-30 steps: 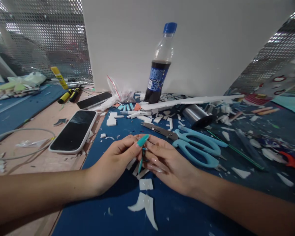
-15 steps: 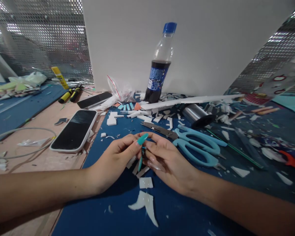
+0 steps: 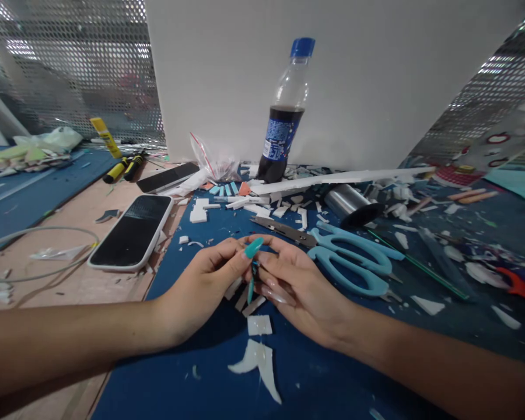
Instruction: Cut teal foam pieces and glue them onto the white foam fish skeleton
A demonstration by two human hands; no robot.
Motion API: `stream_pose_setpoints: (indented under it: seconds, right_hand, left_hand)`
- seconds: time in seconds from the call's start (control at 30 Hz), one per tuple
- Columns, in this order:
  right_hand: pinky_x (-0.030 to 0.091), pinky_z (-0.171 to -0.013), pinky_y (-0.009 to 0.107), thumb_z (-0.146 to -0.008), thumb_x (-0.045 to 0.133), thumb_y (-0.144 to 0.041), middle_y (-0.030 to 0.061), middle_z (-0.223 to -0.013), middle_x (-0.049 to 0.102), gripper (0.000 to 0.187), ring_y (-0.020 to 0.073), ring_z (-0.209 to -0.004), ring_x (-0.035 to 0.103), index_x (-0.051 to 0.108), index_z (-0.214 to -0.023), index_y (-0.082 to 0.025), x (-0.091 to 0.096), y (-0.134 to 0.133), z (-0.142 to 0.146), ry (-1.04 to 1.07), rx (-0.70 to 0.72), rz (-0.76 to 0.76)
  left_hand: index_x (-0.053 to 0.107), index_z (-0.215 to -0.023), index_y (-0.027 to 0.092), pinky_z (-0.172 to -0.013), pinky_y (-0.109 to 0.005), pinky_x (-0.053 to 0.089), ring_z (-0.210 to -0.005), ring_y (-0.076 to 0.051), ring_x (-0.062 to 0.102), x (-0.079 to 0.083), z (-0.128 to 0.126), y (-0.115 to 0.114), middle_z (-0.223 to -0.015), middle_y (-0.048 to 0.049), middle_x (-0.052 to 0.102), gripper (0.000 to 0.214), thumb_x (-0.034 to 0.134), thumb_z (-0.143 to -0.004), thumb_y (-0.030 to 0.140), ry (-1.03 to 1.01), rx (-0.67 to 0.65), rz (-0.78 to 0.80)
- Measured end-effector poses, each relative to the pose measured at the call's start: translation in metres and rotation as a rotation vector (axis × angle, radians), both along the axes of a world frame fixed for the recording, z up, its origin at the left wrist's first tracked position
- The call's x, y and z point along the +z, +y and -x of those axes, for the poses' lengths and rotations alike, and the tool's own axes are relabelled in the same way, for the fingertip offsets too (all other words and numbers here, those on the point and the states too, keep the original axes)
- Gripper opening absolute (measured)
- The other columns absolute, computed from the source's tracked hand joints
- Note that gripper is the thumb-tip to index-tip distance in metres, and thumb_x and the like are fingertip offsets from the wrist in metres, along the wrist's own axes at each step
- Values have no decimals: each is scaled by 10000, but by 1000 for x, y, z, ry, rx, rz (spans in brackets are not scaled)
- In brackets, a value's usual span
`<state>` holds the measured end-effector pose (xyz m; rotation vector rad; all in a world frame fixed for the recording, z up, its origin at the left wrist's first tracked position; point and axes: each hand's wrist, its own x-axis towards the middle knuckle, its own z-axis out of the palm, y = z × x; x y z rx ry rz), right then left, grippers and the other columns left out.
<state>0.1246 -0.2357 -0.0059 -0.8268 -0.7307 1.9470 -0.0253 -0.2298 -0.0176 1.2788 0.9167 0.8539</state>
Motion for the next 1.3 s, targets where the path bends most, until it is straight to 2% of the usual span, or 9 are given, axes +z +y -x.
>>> stream_pose_setpoints:
  seconds: [0.23, 0.47, 0.7, 0.9, 1.17, 1.3]
  right_hand:
    - [331, -475, 171, -796, 615, -214, -89, -418, 449, 178, 22, -365, 328, 507, -931, -170, 3, -1, 1, -28, 7, -7]
    - [382, -493, 165, -786, 622, -170, -70, -483, 520, 184, 33, -418, 442, 504, -928, -166, 4, 0, 1, 27, 2, 11]
    - [381, -479, 164, -804, 600, -158, -80, -466, 523, 174, 21, -371, 397, 498, -945, -166, 5, 0, 1, 24, 11, -6]
    - [330, -441, 155, -788, 621, -173, -84, -449, 489, 174, 21, -376, 375, 511, -923, -164, 5, -1, 0, 7, 12, -11]
    - [386, -532, 176, -779, 615, -171, -58, -444, 493, 166, 78, -535, 509, 534, -923, -186, 2, -1, 0, 58, 30, 14]
    - [387, -557, 203, -813, 571, -178, -56, -465, 487, 125, 80, -525, 466, 563, -930, -222, 2, -2, -2, 72, 43, 23]
  left_hand:
    - [514, -628, 143, -609, -217, 364, -646, -76, 433, 0, 0, -1, -695, 13, 479, 329, 489, -863, 371, -6, 21, -15]
    - [518, -629, 147, -625, -220, 375, -659, -76, 452, -1, 0, 0, -716, 13, 492, 324, 490, -867, 365, -25, 12, -17]
    - [519, -623, 148, -617, -222, 385, -644, -77, 459, -1, 1, 0, -708, 12, 491, 329, 494, -862, 372, -15, 19, -14]
    - [523, -622, 142, -615, -225, 407, -644, -83, 480, 0, 0, 0, -718, 1, 501, 326, 504, -855, 369, -35, 27, 2]
    - [534, -635, 140, -628, -222, 405, -645, -86, 474, 1, -2, -1, -699, 0, 515, 325, 503, -849, 382, -16, 33, 54]
    - [521, -630, 145, -636, -231, 399, -641, -88, 472, 2, -3, -1, -699, 3, 520, 335, 505, -843, 403, -7, 32, 82]
